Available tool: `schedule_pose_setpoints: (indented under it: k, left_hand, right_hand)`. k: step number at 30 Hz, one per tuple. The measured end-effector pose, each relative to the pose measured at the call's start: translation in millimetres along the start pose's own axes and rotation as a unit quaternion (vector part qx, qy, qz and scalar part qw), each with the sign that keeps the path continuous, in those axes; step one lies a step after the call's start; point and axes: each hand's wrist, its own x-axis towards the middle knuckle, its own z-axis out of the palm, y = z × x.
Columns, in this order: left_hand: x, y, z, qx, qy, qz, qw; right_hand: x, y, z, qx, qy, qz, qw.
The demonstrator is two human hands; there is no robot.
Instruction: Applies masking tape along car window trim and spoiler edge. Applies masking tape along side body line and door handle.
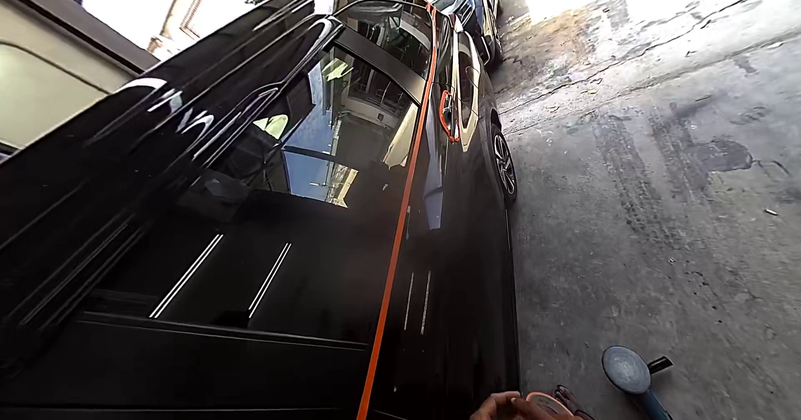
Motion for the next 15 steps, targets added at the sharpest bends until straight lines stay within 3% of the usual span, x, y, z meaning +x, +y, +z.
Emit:
schedule_pose_setpoints:
  k: [7, 15]
  left_hand:
    - [61, 69, -40, -0.030, 0.000, -0.007, 1.000]
    - [147, 89, -18, -0.002, 0.032, -0.012, 0.999]
  right_hand:
    - [72, -35, -57, -0.025, -0.016, 0.012, 0.999]
    - [143, 6, -124, -0.011, -0.064, 0.012, 0.998]
